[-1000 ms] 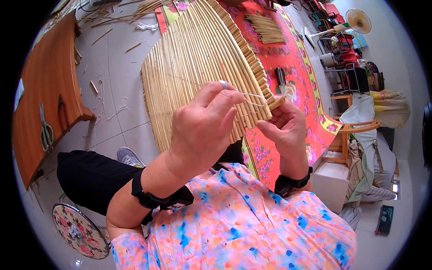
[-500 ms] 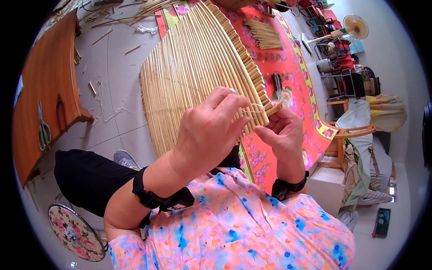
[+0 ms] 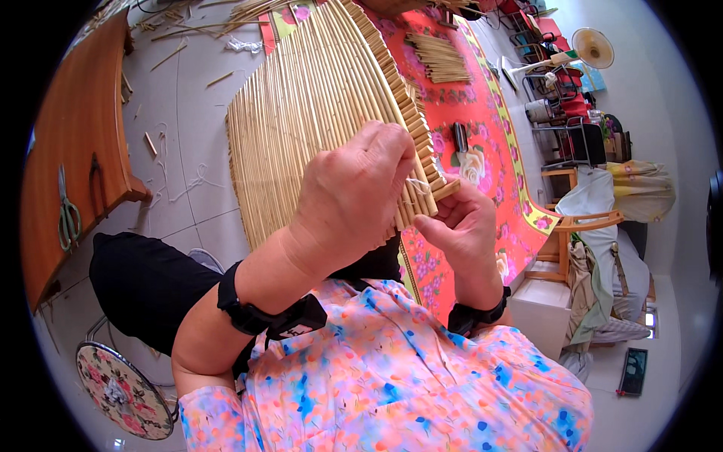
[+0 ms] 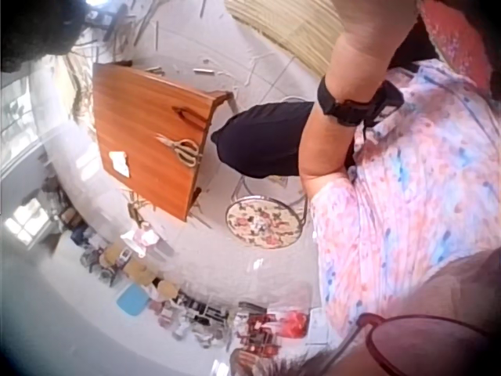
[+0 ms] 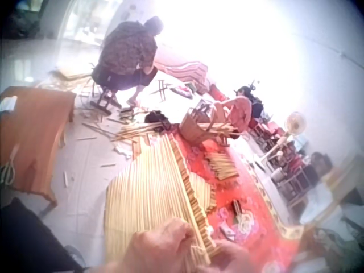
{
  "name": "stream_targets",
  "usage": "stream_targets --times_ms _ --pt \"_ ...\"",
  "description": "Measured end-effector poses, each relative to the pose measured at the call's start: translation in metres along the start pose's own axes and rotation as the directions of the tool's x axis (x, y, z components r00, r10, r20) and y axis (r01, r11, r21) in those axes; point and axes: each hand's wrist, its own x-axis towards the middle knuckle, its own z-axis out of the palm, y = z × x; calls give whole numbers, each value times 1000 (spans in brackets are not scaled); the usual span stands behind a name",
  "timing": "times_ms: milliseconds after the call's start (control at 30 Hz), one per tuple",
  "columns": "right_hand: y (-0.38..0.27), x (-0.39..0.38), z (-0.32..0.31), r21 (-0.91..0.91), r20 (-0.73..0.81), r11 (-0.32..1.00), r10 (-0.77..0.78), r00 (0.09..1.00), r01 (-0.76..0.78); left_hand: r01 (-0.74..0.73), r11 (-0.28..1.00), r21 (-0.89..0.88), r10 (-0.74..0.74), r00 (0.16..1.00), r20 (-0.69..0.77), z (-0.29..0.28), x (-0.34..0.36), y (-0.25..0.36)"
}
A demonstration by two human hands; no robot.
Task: The person sits on the floor and weaves a bamboo mat by threading a white string through the ends of bamboo strips. They use scissors to trim excess string and a knife to adjust the bamboo edges, repeating the process to secure the mat's structure.
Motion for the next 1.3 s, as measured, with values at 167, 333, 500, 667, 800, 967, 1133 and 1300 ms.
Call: stream_targets --times_ms 167,333,500,667,800,967,1133,1300 --pt "-1 2 -1 2 -23 1000 12 1000 -12 -109 994 26 108 994 8 -13 0 2" --pt "-4 6 3 41 -30 999 -17 999 19 -90 995 -48 97 982 164 -13 -8 6" --pt "-3 5 3 18 -36 1000 -11 999 11 -85 994 -65 91 992 93 -5 -10 1" --pt "-7 4 10 -6 -43 1000 -1 999 0 -73 989 -132 83 994 72 -5 -10 0" --pt "-12 4 18 -39 -44 999 -2 999 0 -35 983 -183 64 986 154 -13 -6 -1" --pt "-17 5 24 -107 -16 994 -25 1000 23 1 962 -274 71 965 254 -21 -3 -3" --pt "-16 4 27 -120 -27 992 -29 999 26 -38 979 -198 113 915 386 -33 1 -3" --pt "-13 8 19 -33 -26 999 -7 1000 6 -77 939 -334 179 941 286 -29 -1 -10"
